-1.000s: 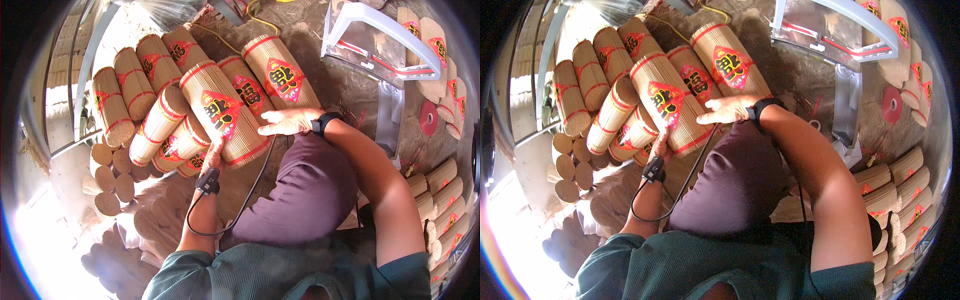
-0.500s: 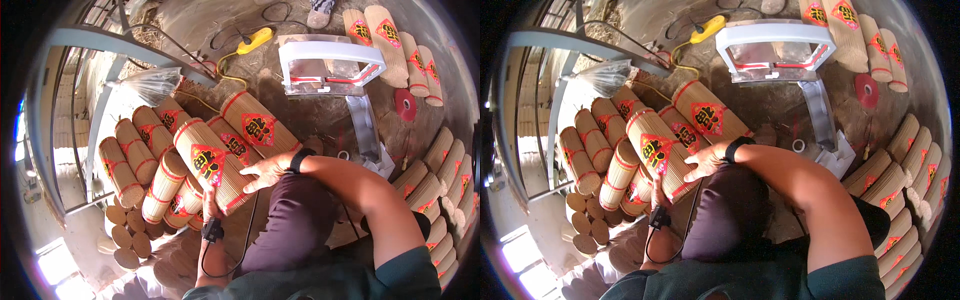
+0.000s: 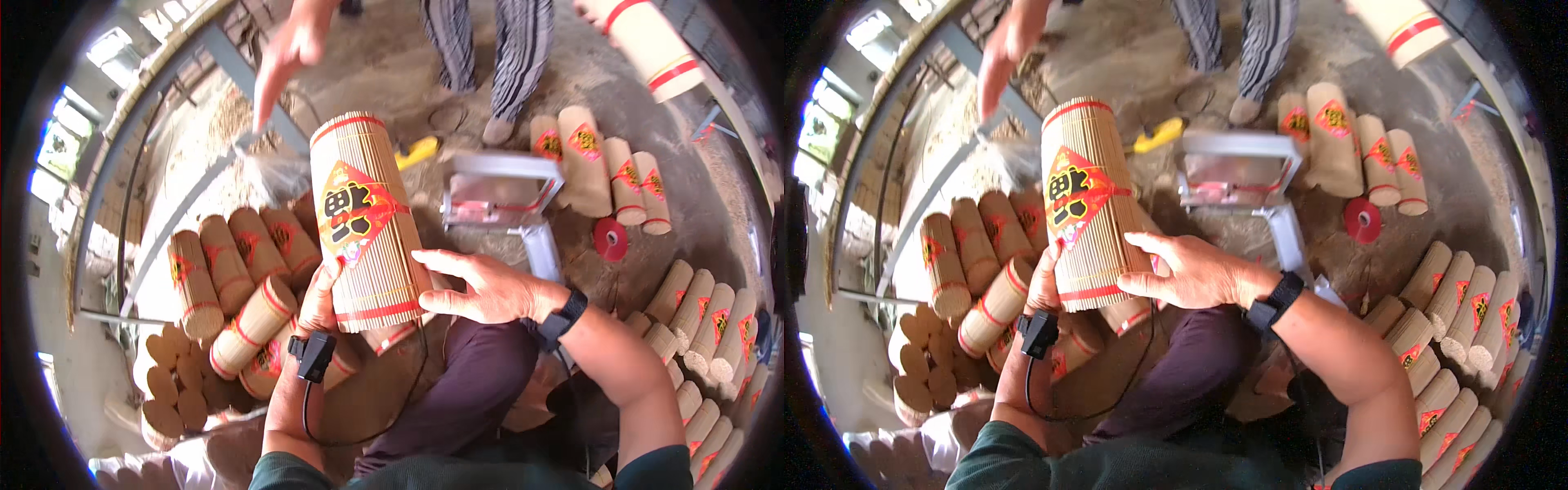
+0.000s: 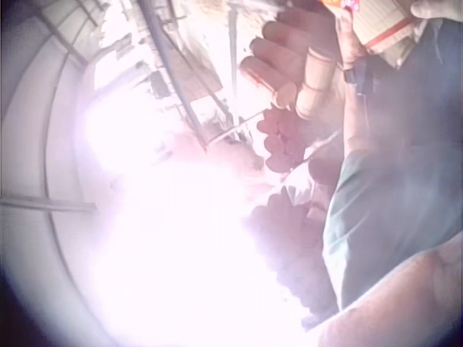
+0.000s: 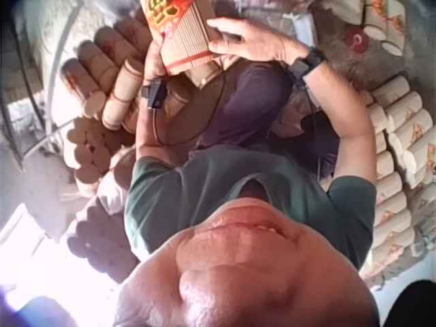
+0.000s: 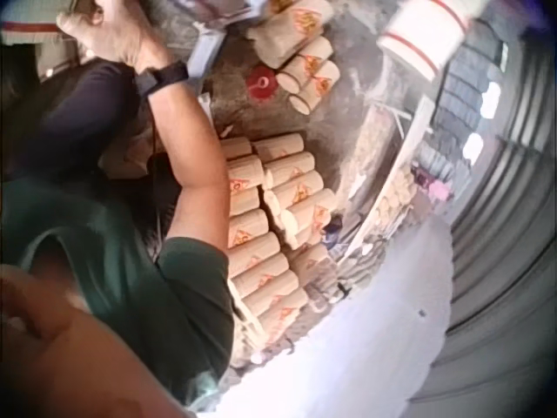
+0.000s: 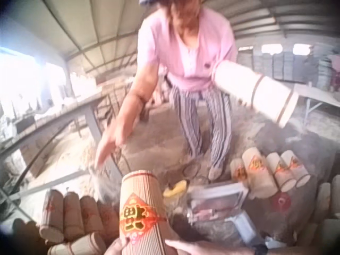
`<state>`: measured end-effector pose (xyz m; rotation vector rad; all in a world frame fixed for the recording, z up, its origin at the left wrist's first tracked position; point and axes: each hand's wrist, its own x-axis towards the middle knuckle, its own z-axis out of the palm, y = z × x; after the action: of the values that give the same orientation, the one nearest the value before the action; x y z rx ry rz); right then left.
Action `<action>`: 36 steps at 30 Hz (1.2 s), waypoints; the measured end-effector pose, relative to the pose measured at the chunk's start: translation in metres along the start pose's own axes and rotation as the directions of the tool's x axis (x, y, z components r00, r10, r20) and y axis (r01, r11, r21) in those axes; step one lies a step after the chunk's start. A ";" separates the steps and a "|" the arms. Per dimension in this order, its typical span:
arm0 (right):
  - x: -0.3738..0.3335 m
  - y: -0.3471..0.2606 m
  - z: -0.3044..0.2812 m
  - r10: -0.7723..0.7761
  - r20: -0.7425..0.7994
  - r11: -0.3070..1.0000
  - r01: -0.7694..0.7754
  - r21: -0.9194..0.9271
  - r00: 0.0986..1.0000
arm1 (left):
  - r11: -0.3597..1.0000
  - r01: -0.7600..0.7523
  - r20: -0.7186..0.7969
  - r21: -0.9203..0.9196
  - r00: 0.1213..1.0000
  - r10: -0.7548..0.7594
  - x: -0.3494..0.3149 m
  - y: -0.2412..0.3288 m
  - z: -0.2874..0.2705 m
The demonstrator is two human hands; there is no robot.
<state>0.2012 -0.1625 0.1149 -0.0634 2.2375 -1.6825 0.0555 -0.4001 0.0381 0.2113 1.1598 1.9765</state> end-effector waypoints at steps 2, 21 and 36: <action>-0.014 -0.001 -0.003 -0.200 -0.274 0.980 0.188 -0.072 0.941 | 1.000 0.011 0.097 -0.023 0.995 -0.009 0.025 0.017 0.030; -0.123 -0.041 -0.089 -0.562 -0.769 0.815 0.365 -0.450 0.306 | 0.996 0.075 0.803 -0.054 0.597 -0.001 0.187 0.091 0.213; -0.242 0.303 -0.053 0.572 -0.649 0.803 -0.503 0.319 0.502 | 0.878 0.266 0.400 0.398 0.811 -0.427 0.181 -0.066 0.241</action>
<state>0.4637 0.0339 -0.0989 1.4356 2.2544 -1.5571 0.0965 -0.0968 0.0779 0.5802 1.0898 1.2930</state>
